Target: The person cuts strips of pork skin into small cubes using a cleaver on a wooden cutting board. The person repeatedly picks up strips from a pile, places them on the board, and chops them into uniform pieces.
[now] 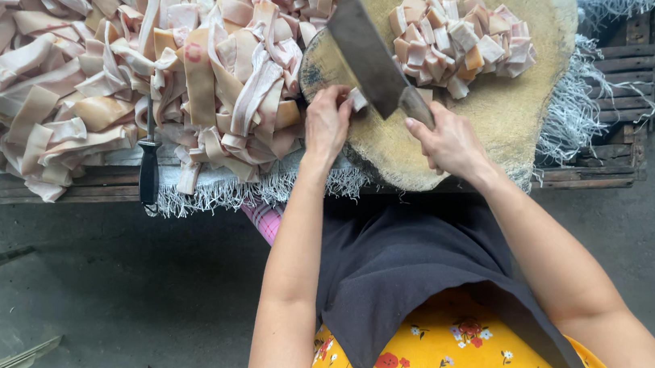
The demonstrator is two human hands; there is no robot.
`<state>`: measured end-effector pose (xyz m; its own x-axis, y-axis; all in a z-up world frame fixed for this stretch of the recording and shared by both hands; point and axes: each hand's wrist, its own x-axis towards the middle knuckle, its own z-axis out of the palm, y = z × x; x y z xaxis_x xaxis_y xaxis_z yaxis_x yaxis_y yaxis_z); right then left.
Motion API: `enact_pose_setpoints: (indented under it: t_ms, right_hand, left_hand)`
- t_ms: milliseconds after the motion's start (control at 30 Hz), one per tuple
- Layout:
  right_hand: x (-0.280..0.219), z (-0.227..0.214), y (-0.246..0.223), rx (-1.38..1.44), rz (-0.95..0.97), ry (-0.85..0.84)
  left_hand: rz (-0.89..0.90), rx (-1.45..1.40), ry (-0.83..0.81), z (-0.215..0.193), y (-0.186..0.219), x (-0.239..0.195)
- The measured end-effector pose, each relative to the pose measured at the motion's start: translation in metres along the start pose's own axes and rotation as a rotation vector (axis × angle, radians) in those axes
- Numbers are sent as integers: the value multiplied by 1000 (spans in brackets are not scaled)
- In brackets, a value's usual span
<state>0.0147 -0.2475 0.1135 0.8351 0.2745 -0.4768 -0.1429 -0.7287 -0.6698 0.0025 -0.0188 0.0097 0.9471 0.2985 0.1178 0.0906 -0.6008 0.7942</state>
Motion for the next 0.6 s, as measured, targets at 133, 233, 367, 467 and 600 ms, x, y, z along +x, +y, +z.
enact_pose_setpoints:
  t_ms: [133,233,367,467,600]
  right_hand:
    - [-26,-8,-1,-20,-97,136]
    - [-36,0,13,-65,-334,147]
    - [-37,25,21,-299,-201,11]
    - [-34,22,35,-352,-135,29]
    - [-27,-13,59,-341,-66,202]
  left_hand:
    - [-108,142,197,-62,-26,-4]
    - [-153,420,321,-99,-47,4]
    - [-182,609,214,-99,-59,7]
    - [-207,538,132,-99,-64,11]
    - [-113,84,49,-138,-26,33]
